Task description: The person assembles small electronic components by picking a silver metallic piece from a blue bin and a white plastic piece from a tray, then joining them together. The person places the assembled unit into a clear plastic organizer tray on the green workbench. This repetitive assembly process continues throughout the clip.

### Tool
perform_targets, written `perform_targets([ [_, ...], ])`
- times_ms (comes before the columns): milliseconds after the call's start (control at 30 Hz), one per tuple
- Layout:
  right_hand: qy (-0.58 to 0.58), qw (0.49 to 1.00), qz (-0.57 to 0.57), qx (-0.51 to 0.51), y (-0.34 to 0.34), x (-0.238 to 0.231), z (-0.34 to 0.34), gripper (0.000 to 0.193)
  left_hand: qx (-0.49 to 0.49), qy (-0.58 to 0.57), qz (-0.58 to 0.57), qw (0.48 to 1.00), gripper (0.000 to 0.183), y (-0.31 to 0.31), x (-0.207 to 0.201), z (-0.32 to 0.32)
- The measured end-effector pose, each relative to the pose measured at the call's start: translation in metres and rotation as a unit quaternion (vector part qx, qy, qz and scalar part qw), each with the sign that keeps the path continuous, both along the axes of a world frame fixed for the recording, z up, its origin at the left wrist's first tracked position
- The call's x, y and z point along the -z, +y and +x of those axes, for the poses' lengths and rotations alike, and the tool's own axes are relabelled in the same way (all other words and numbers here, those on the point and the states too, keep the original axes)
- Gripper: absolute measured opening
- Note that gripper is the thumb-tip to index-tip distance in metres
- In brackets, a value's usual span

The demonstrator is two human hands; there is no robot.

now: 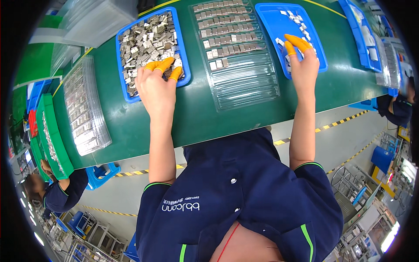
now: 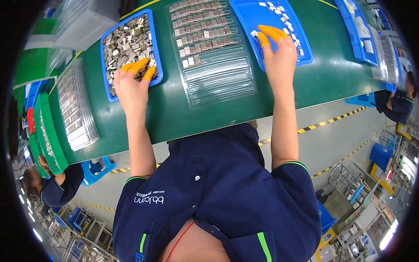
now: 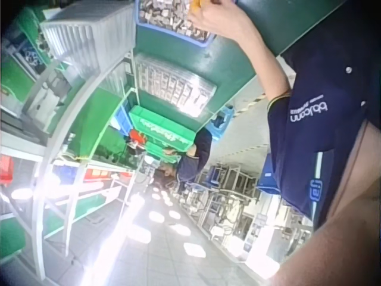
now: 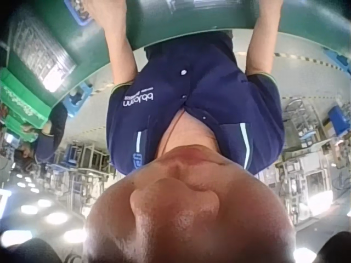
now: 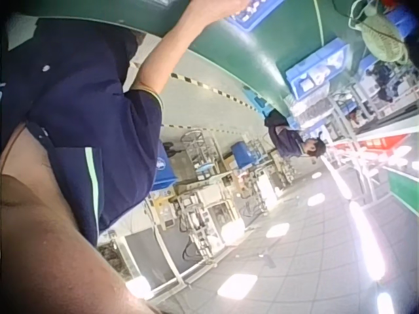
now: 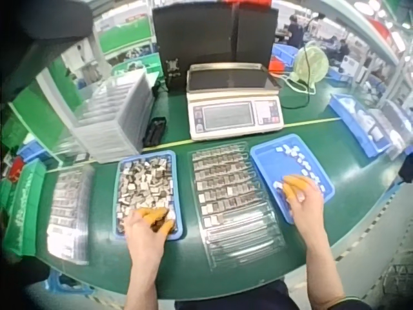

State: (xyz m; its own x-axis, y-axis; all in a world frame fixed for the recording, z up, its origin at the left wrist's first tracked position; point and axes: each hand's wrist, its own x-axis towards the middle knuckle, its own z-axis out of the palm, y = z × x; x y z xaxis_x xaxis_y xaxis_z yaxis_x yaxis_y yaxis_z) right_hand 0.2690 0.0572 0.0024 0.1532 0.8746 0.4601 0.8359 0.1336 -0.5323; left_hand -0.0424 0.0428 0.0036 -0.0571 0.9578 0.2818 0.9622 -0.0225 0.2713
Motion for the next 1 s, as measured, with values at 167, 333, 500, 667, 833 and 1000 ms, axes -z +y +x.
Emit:
perform_targets([
  [167, 0.018, 0.992, -0.102, 0.076, 0.011, 0.007, 0.024, 0.022, 0.025, -0.037, 0.021, 0.999, 0.021, 0.007, 0.003, -0.003],
  [333, -0.054, 0.991, -0.123, 0.022, 0.018, 0.014, 0.022, 0.022, 0.032, -0.017, 0.038, 0.999, 0.021, 0.007, 0.003, -0.007],
  [500, 0.036, 0.988, -0.126, 0.082, 0.016, 0.003, 0.013, 0.018, -0.002, -0.513, -0.045, 0.857, 0.02, 0.0, 0.001, -0.006],
  [667, 0.213, 0.977, -0.03, 0.012, -0.007, -0.019, -0.016, 0.02, 0.068, -0.71, -0.139, 0.687, 0.02, -0.014, -0.003, 0.013],
  [833, 0.354, 0.919, -0.105, -0.138, -0.041, -0.033, -0.087, 0.023, 0.093, -0.725, -0.188, 0.656, 0.02, -0.022, 0.001, 0.045],
  [1000, 0.474, 0.862, -0.14, -0.112, -0.052, -0.03, -0.107, 0.022, 0.085, -0.728, -0.17, 0.659, 0.028, -0.029, -0.001, 0.058],
])
